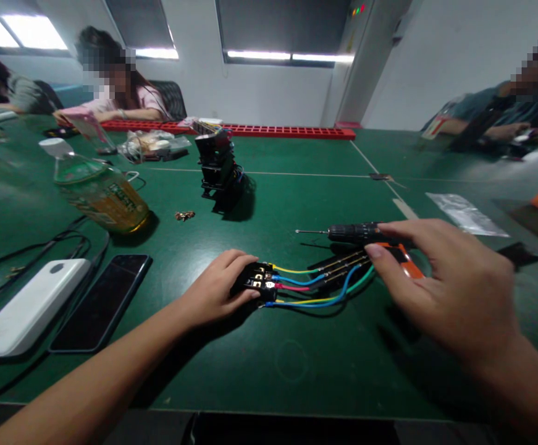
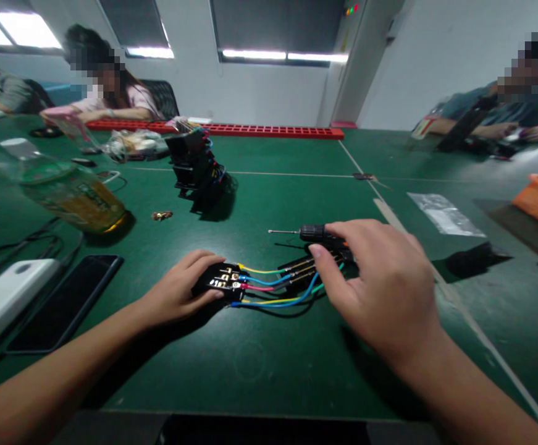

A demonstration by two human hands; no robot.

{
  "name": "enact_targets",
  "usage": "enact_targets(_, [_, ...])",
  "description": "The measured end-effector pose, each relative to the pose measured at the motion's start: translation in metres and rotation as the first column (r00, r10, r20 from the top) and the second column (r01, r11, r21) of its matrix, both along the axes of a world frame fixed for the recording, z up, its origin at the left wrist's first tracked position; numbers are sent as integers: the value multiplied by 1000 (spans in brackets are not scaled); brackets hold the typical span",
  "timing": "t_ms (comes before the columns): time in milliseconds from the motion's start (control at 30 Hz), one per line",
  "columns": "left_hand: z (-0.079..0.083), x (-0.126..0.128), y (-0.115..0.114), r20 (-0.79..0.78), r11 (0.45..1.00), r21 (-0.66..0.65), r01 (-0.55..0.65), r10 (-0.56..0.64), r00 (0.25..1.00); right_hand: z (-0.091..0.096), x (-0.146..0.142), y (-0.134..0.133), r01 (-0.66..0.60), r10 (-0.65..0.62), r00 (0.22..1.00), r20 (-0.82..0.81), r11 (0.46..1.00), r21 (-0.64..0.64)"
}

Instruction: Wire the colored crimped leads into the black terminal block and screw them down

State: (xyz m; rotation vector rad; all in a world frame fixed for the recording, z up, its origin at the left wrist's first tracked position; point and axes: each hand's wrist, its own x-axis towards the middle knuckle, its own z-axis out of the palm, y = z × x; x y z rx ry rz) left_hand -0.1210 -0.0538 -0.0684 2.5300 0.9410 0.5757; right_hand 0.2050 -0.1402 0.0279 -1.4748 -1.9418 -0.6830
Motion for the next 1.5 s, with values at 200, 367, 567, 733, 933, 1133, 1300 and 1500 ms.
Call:
enact_targets(200, [0, -1, 0, 4, 1000, 16, 2, -2, 1000, 3, -35, 6, -192, 188, 978, 88, 980, 42])
enact_targets(367, [-3, -1, 2, 13, 1000, 15, -5, 5, 1000, 5, -44, 9, -318, 305, 943, 131, 942, 102])
enact_targets(567, [-6, -1, 3, 15, 1000, 23, -3, 3, 1000, 3, -51, 12, -404, 388, 911, 140, 908, 113])
enact_targets(733, [-6, -1, 4, 31, 999, 32, 17, -18, 999, -15, -61, 21, -508, 483, 855, 189, 852, 125])
enact_targets(933, [-6, -4, 5, 32, 999, 33, 28, -29, 999, -41, -65, 29, -588, 558, 801, 215, 800, 115])
enact_targets(1133, [-6, -3, 6, 19, 999, 49, 20, -21, 1000, -65, -66, 31, -641, 615, 757, 222, 764, 70])
enact_targets(1300, [-5, -3, 7, 2, 999, 46, 19, -19, 1000, -89, -66, 34, -545, 534, 814, 227, 838, -18])
enact_targets(1500, [-6, -4, 7, -3, 998, 56, 25, -25, 1000, -100, -66, 29, -436, 458, 868, 192, 887, -150])
